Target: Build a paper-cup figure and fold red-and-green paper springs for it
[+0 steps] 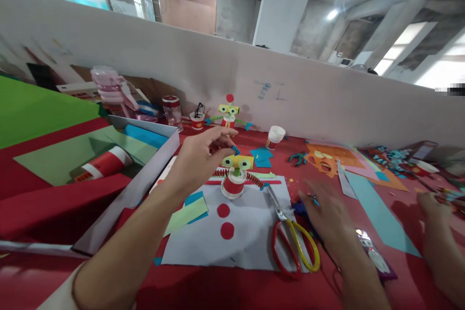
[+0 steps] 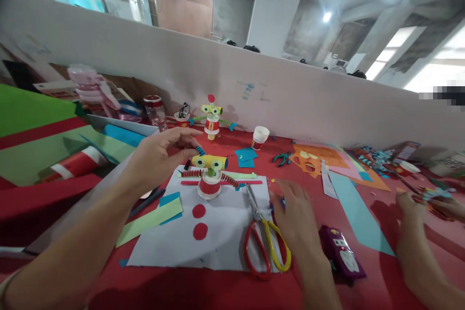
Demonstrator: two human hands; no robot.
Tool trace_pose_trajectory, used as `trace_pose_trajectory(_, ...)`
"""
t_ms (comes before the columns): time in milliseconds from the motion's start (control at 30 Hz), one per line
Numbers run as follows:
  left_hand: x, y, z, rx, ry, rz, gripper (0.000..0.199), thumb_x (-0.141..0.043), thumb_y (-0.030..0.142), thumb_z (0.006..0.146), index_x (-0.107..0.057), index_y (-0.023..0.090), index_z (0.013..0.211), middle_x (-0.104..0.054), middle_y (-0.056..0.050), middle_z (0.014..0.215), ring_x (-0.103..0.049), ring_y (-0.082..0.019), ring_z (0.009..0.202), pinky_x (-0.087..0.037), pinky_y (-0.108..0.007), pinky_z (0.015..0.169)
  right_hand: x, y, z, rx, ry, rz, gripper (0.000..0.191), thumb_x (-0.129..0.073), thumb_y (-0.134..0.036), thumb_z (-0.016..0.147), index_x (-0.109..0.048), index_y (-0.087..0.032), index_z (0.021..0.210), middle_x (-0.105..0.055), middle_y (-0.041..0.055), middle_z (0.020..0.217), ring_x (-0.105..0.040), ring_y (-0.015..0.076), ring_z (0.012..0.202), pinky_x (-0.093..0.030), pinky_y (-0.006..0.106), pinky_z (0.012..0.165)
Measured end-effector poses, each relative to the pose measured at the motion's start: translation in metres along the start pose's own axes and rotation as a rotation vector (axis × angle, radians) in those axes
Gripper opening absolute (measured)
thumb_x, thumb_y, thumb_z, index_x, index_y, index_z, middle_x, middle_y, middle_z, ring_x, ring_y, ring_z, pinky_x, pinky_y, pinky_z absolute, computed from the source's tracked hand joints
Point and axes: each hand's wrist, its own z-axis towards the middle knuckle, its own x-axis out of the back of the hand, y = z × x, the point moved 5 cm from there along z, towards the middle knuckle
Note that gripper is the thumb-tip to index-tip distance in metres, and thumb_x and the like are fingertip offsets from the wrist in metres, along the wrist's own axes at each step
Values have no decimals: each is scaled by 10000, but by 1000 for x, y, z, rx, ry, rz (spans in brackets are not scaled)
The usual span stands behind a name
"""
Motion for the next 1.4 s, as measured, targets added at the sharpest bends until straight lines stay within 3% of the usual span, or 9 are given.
trace_pose_trajectory(67,-3,6,6,-6,-8,36,351,-677,132,684,-708,261,1009,-725,-4,789,-640,-188,718,-467,-267,690,24,-51,23,200,64,228,263,-501,-349,900,-634,-241,1099,-646,82,1147,-555,265,1104,-419,446,950)
trace_pose_trajectory(167,-6,12,13,-6,-20,28,390,-693,74,637,-701,266,976,-725,10,746,-654,-205,730,-455,-263,699,36,-112,56,377,-23,501,231,-573,-361,870,-652,-259,1062,-685,34,1077,-601,221,1040,-445,396,920)
trace_pose_trajectory(300,-3,10,18,-12,-4,-15,383,-706,64,636,-676,265,961,-713,23,719,-667,-206,744,-433,-231,656,26,-143,85,416,-157,673,146,-641,-277,813,-658,-224,948,-700,7,960,-639,172,933,-477,321,837)
trace_pose_trajectory(433,-1,9,21,-78,-15,31,388,-713,98,657,-654,257,1006,-703,26,684,-651,-183,662,-409,-214,591,20,-146,95,481,-250,739,90,-611,-153,783,-607,-186,867,-678,-8,855,-643,135,824,-491,276,763)
trace_pose_trajectory(533,-4,14,19,-155,-81,178,414,-618,105,734,-602,268,1115,-722,16,767,-649,-179,671,-422,-231,588,20,-145,97,476,-301,737,133,-579,-95,769,-594,-183,868,-670,-11,824,-643,126,772,-494,257,709)
trace_pose_trajectory(667,-10,18,13,-205,-143,404,396,-513,123,814,-533,275,1179,-728,2,878,-660,-170,744,-456,-254,626,25,-146,96,474,-248,646,165,-587,-38,721,-598,-180,804,-667,-20,783,-634,121,722,-478,234,655)
trace_pose_trajectory(767,-11,18,10,-204,-146,439,395,-508,111,813,-530,277,1171,-728,9,885,-664,-155,739,-460,-243,621,27,-147,94,480,-205,603,180,-583,-28,715,-604,-186,798,-672,-26,761,-637,125,722,-469,233,649)
trace_pose_trajectory(1167,-10,14,9,-135,-143,264,488,-500,6,746,-562,268,1153,-737,19,876,-679,-171,788,-495,-255,648,19,-144,91,452,-184,676,204,-623,-77,719,-641,-211,872,-705,-16,842,-658,139,775,-497,253,693)
trace_pose_trajectory(1400,-1,2,9,-73,-22,88,352,-522,87,792,-579,240,1104,-692,-23,1005,-668,-168,873,-532,-292,751,16,-142,90,397,-175,658,301,-615,-128,765,-664,-245,1037,-721,-3,897,-652,149,824,-488,272,725)
